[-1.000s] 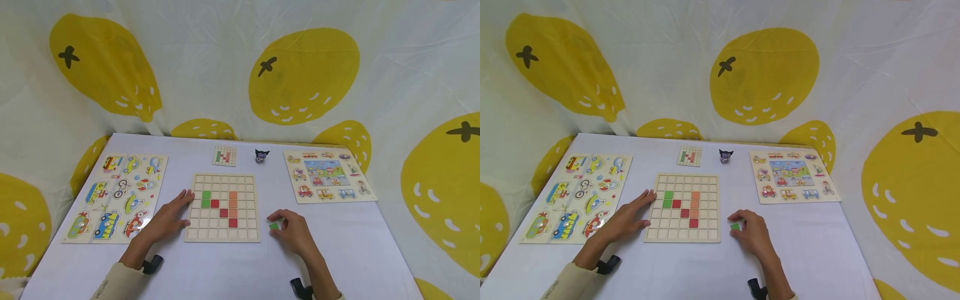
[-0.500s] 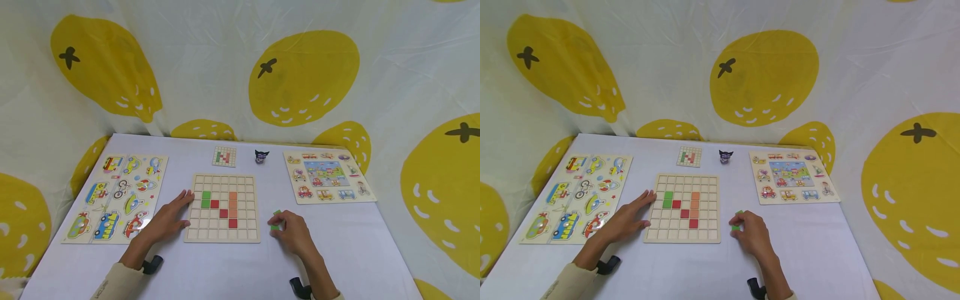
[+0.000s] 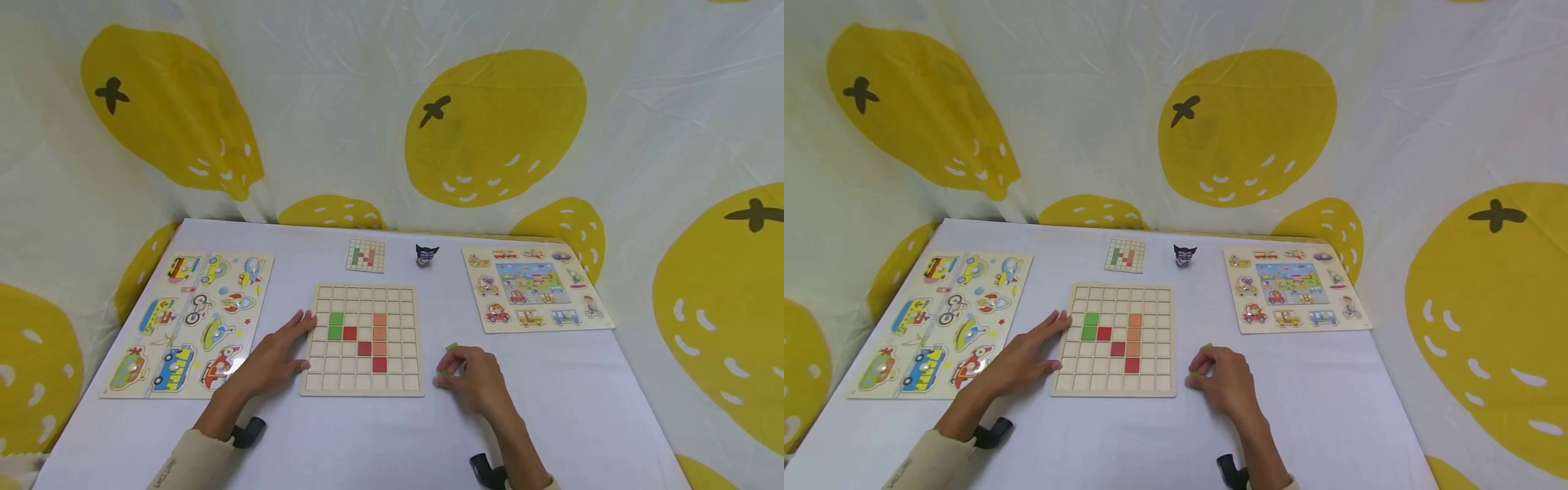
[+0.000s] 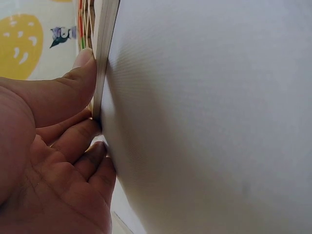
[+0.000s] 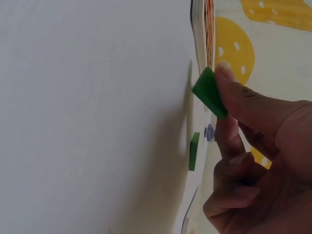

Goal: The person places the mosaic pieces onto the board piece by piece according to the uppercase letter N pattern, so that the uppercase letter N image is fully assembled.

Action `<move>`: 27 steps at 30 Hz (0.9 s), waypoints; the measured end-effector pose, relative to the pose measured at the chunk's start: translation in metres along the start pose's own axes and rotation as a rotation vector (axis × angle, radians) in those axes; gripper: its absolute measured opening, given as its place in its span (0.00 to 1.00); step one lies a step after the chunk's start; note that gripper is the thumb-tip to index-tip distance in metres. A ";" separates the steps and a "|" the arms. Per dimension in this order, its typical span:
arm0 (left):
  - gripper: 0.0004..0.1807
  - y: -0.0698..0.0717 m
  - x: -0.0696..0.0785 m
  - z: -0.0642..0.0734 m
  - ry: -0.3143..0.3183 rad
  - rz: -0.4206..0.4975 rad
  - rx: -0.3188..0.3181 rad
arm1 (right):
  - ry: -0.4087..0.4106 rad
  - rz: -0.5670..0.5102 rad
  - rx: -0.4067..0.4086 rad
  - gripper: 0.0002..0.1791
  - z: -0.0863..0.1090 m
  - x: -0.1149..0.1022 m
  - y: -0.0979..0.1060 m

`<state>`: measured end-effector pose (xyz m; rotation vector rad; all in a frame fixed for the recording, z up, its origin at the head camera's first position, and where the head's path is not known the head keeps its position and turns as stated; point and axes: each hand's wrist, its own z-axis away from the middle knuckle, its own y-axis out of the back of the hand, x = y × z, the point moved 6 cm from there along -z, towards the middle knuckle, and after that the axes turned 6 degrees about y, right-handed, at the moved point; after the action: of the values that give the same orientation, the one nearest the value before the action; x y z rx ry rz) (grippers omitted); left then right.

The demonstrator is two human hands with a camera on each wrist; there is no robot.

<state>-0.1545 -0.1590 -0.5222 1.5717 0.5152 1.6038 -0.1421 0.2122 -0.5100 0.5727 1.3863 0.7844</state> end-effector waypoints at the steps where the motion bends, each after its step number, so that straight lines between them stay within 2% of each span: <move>1: 0.52 0.000 0.000 0.000 0.000 -0.001 0.000 | 0.008 -0.006 0.011 0.14 0.000 -0.002 0.000; 9: 0.52 0.000 0.000 0.000 -0.002 -0.001 -0.001 | 0.010 -0.077 0.065 0.10 -0.002 -0.020 -0.006; 18: 0.52 0.000 0.000 -0.001 0.000 0.007 0.003 | 0.039 -0.131 0.067 0.08 -0.009 -0.046 -0.021; 27: 0.52 0.000 0.001 -0.002 0.012 0.002 0.001 | 0.109 -0.169 0.056 0.07 -0.019 -0.071 -0.036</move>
<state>-0.1561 -0.1579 -0.5216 1.5647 0.5212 1.6156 -0.1560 0.1335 -0.4947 0.4543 1.5398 0.6506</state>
